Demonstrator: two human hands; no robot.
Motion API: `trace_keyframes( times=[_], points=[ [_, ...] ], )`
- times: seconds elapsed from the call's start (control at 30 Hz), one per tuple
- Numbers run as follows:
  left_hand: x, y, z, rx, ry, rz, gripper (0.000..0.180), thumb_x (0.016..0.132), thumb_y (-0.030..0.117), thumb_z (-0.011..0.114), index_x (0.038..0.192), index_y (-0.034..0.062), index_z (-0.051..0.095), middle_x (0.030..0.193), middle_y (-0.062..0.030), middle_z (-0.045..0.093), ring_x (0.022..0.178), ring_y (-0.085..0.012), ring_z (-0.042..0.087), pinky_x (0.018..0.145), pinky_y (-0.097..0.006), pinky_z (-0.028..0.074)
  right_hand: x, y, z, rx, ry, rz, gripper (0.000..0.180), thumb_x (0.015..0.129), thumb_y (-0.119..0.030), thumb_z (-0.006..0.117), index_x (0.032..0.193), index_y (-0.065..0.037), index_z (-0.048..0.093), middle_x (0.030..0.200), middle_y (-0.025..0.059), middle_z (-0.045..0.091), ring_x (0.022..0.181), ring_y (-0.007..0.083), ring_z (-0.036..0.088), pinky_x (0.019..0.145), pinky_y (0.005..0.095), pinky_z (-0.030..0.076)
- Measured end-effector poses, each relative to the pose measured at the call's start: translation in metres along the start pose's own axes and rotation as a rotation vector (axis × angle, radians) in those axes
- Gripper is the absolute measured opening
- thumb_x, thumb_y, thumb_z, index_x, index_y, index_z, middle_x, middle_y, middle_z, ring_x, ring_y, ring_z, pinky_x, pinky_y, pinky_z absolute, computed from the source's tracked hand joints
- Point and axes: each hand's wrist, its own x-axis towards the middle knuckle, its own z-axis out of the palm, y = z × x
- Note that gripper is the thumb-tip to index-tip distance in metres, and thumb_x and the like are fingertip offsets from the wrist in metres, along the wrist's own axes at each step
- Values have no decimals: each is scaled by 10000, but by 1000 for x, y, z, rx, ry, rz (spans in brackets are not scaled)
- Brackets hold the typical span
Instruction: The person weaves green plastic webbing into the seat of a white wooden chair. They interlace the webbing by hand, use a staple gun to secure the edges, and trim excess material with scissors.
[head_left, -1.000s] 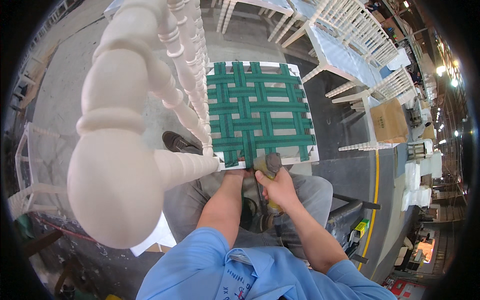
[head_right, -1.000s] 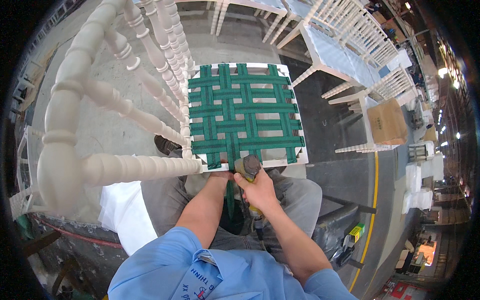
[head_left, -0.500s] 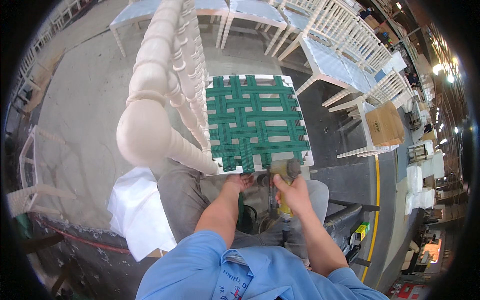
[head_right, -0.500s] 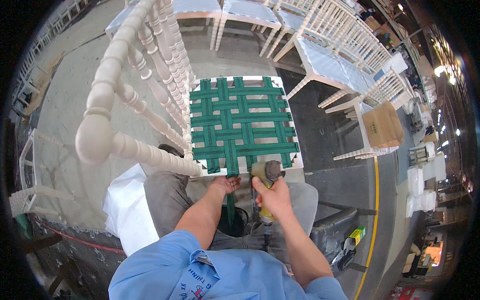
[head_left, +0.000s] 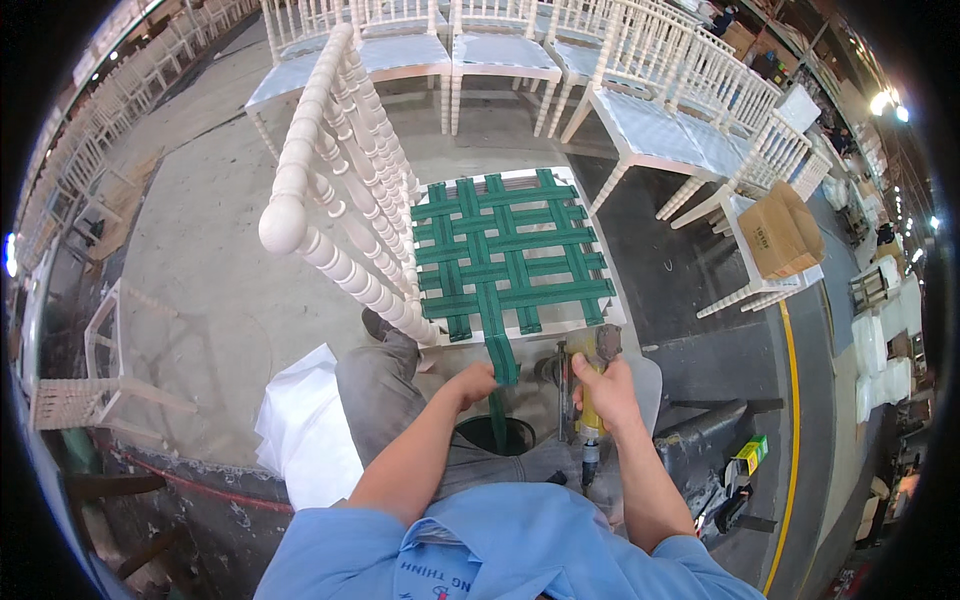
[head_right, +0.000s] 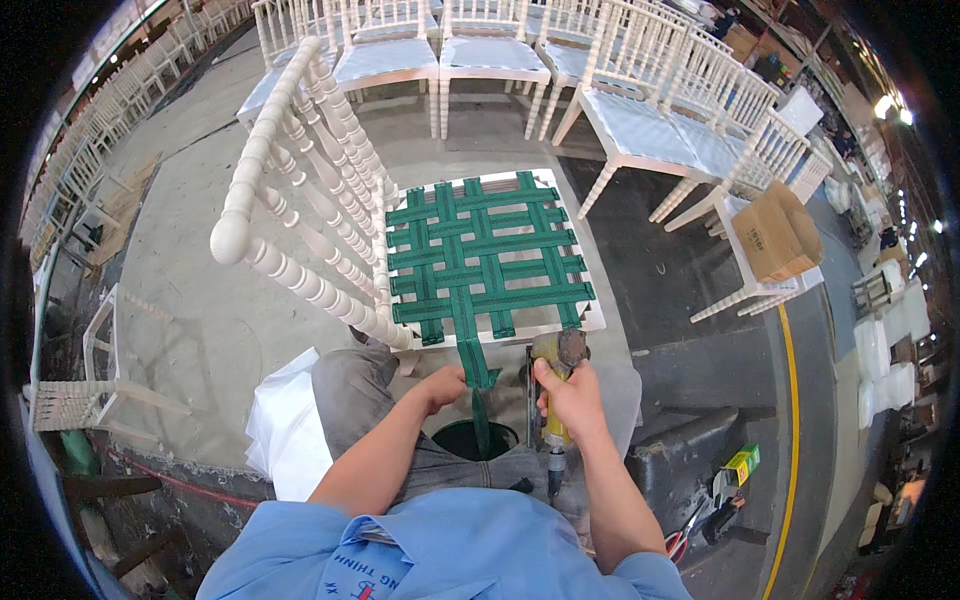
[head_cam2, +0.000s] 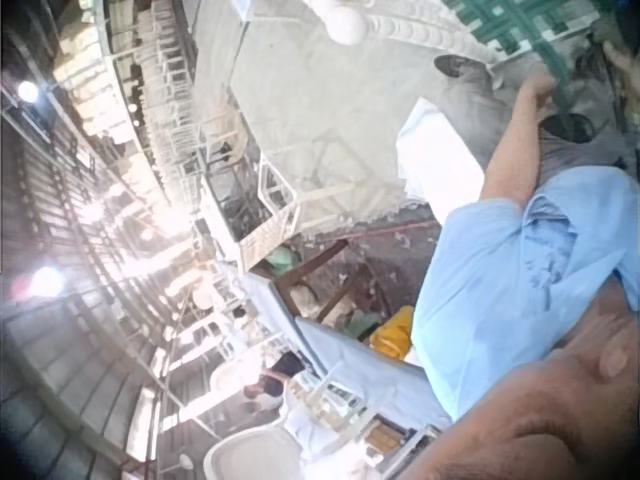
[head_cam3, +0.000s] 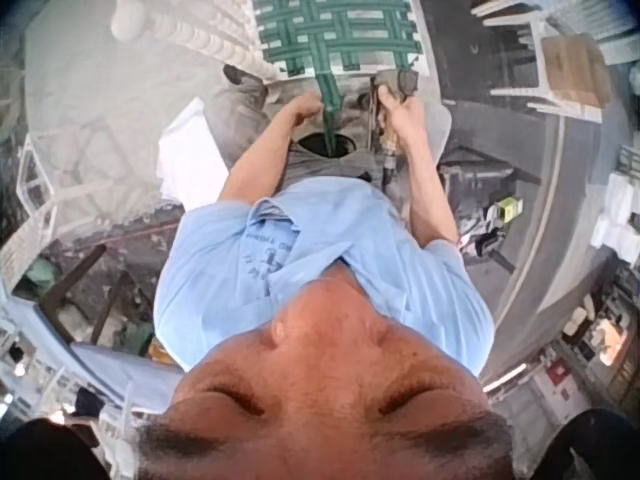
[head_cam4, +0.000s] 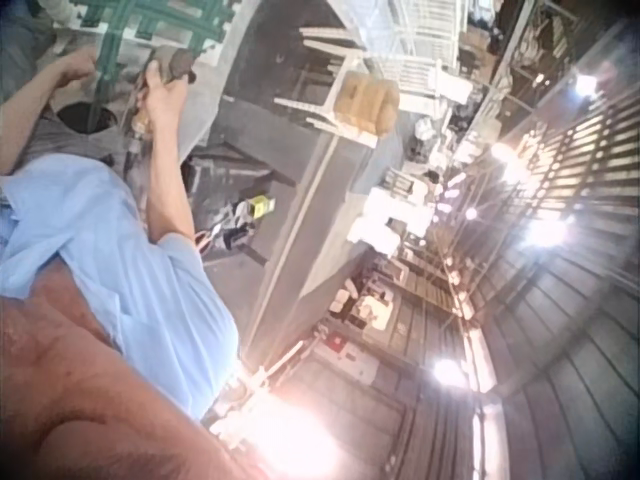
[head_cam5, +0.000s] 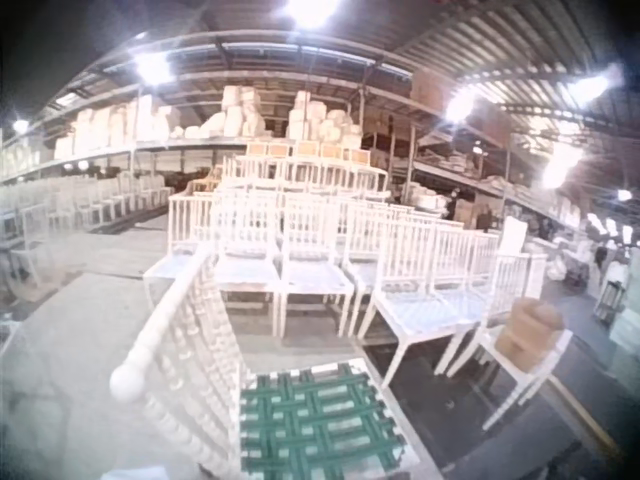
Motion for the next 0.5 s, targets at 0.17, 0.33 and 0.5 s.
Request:
trace_keyframes(
  times=[0.17, 0.33, 0.5],
  points=[
    [-41, 49, -19, -418, -51, 169, 211, 971, 154, 557, 1056, 11, 686, 970, -88, 713, 904, -167, 644, 927, -310, 452, 11, 7, 0, 11, -25, 49, 277, 932, -255, 714, 990, -26, 570, 784, 40, 624, 498, 113, 543, 439, 284, 454],
    [-5, 79, -52, -386, 198, 133, 232, 992, 184, 534, 977, 1, 677, 866, -68, 712, 811, -139, 640, 785, -300, 495, 27, 6, 26, -86, -131, 92, 281, 929, -262, 715, 978, -28, 568, 748, 32, 604, 516, 111, 547, 447, 283, 459],
    [35, 74, -61, -332, 326, 220, 288, 981, 205, 524, 951, -27, 691, 886, -87, 723, 783, -149, 639, 739, -299, 494, 55, 3, 53, -166, -201, 138, 294, 931, -259, 710, 1001, -21, 551, 752, 28, 596, 523, 110, 547, 452, 283, 465]
  ],
)
